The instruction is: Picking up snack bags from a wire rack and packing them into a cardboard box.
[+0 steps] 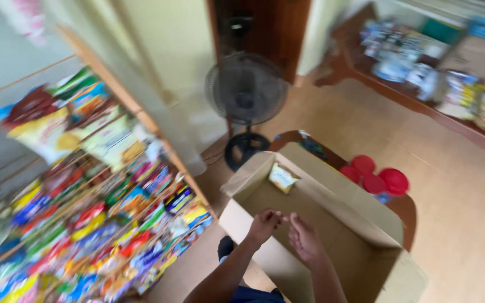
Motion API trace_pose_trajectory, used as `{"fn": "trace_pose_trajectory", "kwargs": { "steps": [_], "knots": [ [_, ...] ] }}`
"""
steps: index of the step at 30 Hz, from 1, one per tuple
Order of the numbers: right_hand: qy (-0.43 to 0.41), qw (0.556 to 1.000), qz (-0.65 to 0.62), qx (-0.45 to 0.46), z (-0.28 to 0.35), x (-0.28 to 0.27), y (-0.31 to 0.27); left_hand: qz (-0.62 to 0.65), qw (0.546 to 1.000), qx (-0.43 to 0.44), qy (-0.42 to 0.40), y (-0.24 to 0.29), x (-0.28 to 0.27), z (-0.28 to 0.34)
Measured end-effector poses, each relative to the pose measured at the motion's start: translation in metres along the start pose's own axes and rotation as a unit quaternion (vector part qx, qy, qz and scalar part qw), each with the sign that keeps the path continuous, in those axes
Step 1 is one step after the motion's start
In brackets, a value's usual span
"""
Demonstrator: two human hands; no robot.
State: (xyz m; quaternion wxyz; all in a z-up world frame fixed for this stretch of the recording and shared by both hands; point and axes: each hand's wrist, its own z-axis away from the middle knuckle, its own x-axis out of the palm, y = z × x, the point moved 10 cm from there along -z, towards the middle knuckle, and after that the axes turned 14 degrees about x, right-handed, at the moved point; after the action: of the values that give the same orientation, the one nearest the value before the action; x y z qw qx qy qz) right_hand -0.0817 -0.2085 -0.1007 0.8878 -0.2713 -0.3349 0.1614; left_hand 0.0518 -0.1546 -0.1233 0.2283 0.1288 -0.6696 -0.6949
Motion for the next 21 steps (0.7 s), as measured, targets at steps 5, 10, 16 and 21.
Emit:
{"fn": "trace_pose_trajectory", "kwargs": {
  "steps": [5,10,16,21],
  "knots": [
    [-0.09,0.996,-0.003,-0.003,0.002,0.043,0.0,-0.03,0.997,0.034,0.057,0.05,-0.043,0.02],
    [-0.122,0.991,0.055,0.012,-0.001,0.099,-0.016,-0.015,0.982,0.143,0.123,0.128,-0.096,0.029],
    [-0.19,0.97,0.152,-0.001,-0.008,0.203,-0.016,0.05,0.948,0.265,0.17,0.243,-0.188,0.062],
    [-0.326,0.893,0.307,-0.054,0.007,0.321,0.009,-0.004,0.911,0.337,0.238,0.329,-0.274,0.117]
  ]
}}
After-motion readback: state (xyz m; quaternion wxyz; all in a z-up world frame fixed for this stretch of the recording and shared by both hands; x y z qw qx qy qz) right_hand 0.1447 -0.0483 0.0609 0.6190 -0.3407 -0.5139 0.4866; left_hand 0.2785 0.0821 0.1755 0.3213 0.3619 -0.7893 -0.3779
